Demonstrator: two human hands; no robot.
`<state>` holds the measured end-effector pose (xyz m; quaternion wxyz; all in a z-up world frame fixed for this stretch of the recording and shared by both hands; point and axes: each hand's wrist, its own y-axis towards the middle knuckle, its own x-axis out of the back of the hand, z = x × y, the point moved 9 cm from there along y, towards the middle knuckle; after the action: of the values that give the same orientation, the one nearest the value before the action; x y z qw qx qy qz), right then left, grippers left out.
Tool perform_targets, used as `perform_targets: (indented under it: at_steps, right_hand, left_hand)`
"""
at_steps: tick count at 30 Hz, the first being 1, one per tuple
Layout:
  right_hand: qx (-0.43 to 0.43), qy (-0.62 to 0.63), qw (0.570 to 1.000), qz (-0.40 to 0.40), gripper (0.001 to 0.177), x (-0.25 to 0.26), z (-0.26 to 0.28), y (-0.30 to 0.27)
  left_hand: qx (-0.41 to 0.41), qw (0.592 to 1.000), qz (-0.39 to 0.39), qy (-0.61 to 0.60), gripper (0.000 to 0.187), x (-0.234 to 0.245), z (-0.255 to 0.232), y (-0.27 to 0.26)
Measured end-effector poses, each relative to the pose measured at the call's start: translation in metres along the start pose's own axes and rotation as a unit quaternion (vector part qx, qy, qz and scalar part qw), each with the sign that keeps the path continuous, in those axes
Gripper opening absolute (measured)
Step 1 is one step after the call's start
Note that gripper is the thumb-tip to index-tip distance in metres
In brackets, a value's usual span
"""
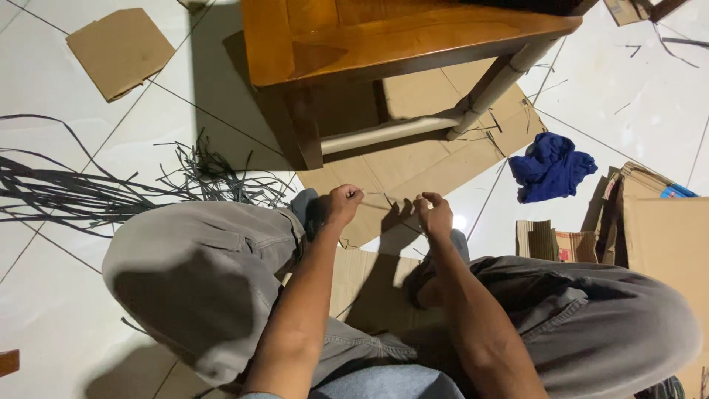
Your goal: Securing protective cardboard to furniture legs using flexible ties
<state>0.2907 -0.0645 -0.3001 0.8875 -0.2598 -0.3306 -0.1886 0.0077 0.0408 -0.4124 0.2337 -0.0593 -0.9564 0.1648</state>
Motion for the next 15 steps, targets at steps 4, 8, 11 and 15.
perform_targets:
  at_steps: [4,8,11,15]
  right_hand:
    - [0.063,-0.036,0.997,-0.034,0.038,0.012,0.055,-0.033]
    - [0.058,0.041,0.993,0.099,0.034,-0.021,0.068,-0.04]
    - [0.064,0.086,0.982,0.155,0.028,-0.036,0.076,-0.055]
    - [0.077,0.189,0.962,0.182,0.023,-0.049,0.075,-0.05]
  left_hand:
    - [-0.016,0.999,0.021,0.031,0.02,0.016,-0.04,-0.033]
    - [-0.018,0.999,0.023,0.031,0.018,0.018,-0.047,-0.04]
    - [-0.022,0.999,0.016,0.033,0.019,0.027,-0.059,-0.049]
    - [-0.034,0.997,-0.056,0.028,0.02,0.052,-0.093,-0.07]
